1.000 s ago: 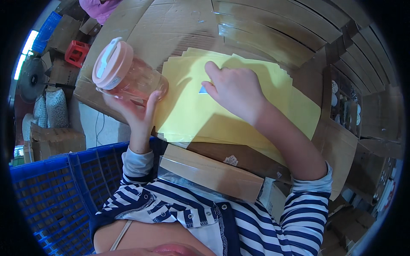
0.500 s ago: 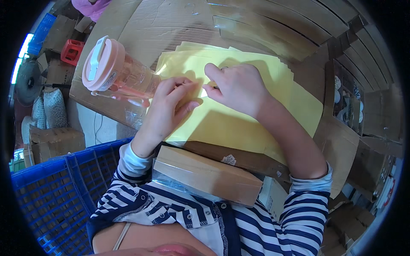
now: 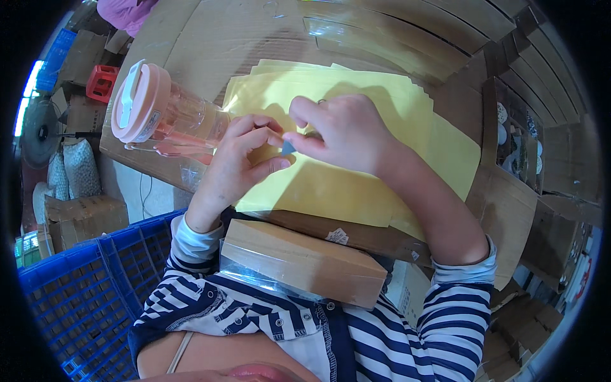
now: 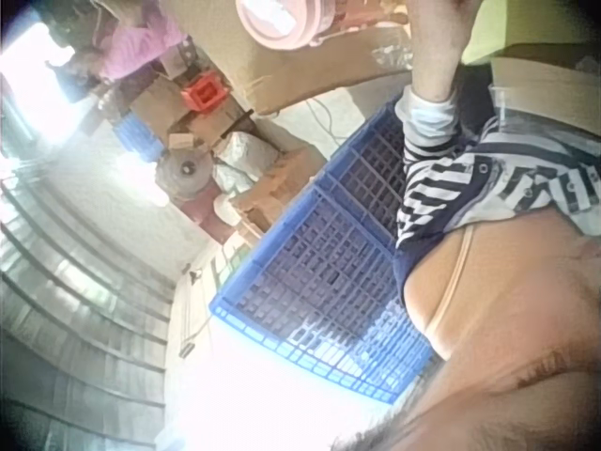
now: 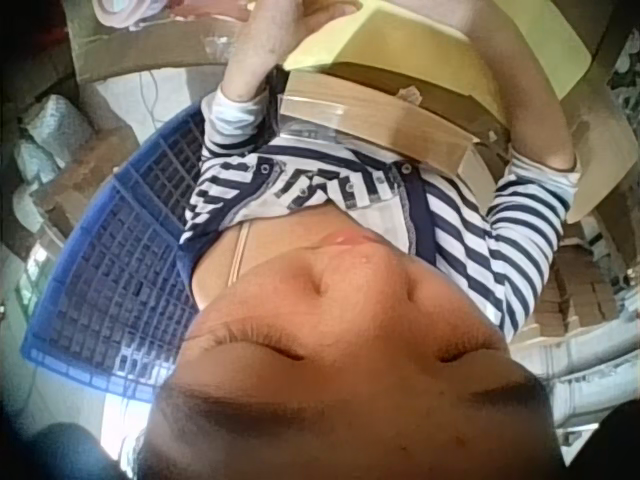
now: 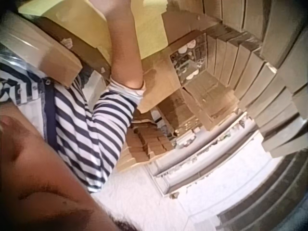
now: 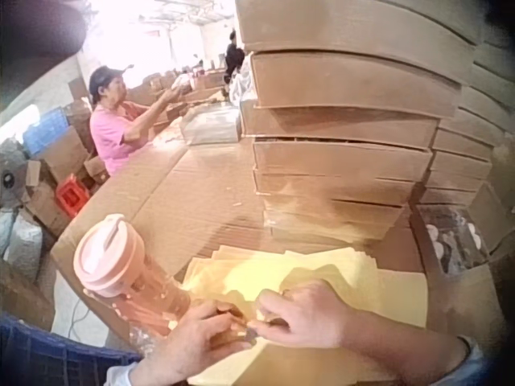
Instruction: The recorder is packaging small decorative items into boxes and sealing them with tape and labels.
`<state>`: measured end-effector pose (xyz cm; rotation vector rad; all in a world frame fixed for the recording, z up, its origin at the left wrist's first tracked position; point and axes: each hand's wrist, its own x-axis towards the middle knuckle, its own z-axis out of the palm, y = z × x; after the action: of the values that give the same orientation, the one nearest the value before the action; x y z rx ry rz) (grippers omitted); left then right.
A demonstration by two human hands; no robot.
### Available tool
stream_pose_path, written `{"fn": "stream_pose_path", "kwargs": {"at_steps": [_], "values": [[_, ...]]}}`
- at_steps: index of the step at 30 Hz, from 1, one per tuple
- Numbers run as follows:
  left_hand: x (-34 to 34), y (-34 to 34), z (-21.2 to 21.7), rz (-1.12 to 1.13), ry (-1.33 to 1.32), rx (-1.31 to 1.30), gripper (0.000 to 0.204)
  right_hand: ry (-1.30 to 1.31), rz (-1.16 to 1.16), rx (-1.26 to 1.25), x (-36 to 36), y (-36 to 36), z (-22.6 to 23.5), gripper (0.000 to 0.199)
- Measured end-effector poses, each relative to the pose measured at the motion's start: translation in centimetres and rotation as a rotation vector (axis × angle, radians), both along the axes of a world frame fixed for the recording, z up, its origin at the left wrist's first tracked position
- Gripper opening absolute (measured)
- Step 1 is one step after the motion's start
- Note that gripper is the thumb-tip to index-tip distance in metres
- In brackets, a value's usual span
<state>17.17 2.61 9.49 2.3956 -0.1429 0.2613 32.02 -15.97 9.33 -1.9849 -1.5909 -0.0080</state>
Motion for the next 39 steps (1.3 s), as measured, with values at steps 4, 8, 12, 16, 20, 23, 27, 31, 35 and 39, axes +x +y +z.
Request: {"fn": "stream_pose_path", "kwargs": {"at_steps": [4,8,12,16,20,23,27,31,35,39], "values": [[0.1,-0.4,0.6,0.032,0.054,-0.020,0.033,-0.020,-0.168,0.103,0.5,0.1,-0.6,0.026],[0.1,-0.8,1.0,0.099,0.080,-0.054,0.034,-0.163,-0.134,-0.033,0.4,0.0,-0.9,0.025],[0.0,-0.7,0.7,0.087,0.081,-0.043,0.036,-0.196,-0.103,-0.020,0.0,0.1,-0.5,0.025],[-0.1,-0.6,0.4,0.065,0.052,-0.039,0.029,-0.082,-0.052,0.063,-0.1,0.0,-0.2,0.026],[0.1,-0.4,0.3,0.016,0.046,-0.024,0.022,-0.014,-0.211,0.119,0.2,0.2,-0.4,0.029],[0.2,-0.2,0.2,0.013,0.054,-0.150,0.017,0.030,-0.315,0.047,0.8,0.2,-1.2,0.028],[0.3,0.4,-0.4,0.141,0.077,-0.731,0.021,-0.021,-0.372,0.040,0.5,0.5,-1.1,0.025],[1.3,-0.4,0.6,0.249,-0.033,-0.750,0.054,-0.029,-0.412,0.066,0.5,0.3,-1.4,0.024],[2.4,-0.8,1.0,0.126,-0.052,-0.136,0.089,-0.064,-0.419,0.049,0.7,0.3,-1.4,0.025],[3.4,-0.8,0.6,0.073,0.027,-0.075,0.099,-0.085,-0.382,0.018,0.6,0.2,-1.5,0.027]]}}
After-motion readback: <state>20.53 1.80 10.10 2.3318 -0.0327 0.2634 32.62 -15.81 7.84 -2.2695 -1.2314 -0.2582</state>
